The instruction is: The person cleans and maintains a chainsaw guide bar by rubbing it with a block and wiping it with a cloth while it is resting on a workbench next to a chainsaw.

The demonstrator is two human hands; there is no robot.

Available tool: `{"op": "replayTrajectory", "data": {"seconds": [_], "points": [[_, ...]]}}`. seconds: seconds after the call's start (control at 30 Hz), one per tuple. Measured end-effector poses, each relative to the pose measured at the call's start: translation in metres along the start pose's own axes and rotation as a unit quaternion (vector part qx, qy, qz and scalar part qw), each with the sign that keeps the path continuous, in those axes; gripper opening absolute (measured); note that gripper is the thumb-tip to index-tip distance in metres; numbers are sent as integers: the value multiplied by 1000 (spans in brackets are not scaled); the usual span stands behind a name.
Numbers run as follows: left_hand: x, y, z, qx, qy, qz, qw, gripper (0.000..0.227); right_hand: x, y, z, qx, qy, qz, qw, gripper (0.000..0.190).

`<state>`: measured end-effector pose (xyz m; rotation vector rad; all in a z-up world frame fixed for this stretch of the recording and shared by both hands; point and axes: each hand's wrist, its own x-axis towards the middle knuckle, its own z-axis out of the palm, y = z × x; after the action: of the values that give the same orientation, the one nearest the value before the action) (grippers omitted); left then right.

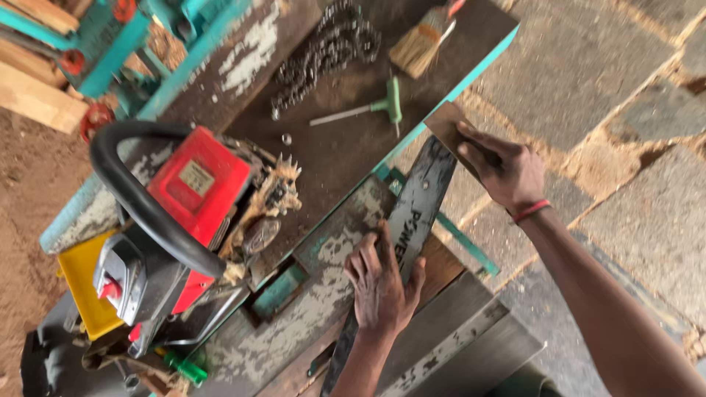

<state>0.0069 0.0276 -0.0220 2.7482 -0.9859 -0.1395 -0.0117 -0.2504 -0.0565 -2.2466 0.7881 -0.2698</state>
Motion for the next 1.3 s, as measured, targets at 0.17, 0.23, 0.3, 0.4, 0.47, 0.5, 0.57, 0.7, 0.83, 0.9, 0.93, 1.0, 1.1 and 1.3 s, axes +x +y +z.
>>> {"op": "replayTrajectory", "data": {"seconds": [0.17,0.23,0.3,0.4,0.47,0.5,0.57,0.7,0.83,0.9,0.93,1.0,1.1,1.3], "points": [[3,5,-2,0,-12,1,1000,81,-10,8,-6,331,22,-67,941,47],[4,4,-1,1,-17,-2,1000,81,-33,18,-17,304,19,9,952,49],[7,6,6,-16,-30,-3,999,81,-45,25,-21,245,9,-13,969,44],[17,21,15,-37,-39,52,997,88,-54,27,-27,100,9,-141,985,38],[21,37,15,-35,-22,86,995,85,-63,22,-30,6,25,-147,989,46],[21,43,14,-34,-15,101,994,84,-60,21,-34,-28,18,-115,993,45],[32,50,14,-42,-19,96,994,86,-41,22,-42,-94,2,-49,994,44],[30,42,4,-40,-32,102,994,90,-25,19,-54,-79,30,-82,993,48],[0,20,-12,-9,-74,65,995,84,-29,25,-46,-45,63,-147,986,56],[-10,18,-11,-10,-27,69,997,84,-41,31,-30,-68,29,-124,989,48],[-13,17,-10,-19,-29,66,997,84,-51,31,-20,-105,-21,-83,991,39],[-9,16,-10,-36,-29,69,997,86,-85,24,-12,-115,-47,-107,986,40],[-7,18,-15,-22,-35,81,996,86,-107,7,-16,-94,11,-240,966,54],[-7,15,-14,-38,-19,78,996,88,-57,18,-31,-123,-8,-74,990,44]]}}
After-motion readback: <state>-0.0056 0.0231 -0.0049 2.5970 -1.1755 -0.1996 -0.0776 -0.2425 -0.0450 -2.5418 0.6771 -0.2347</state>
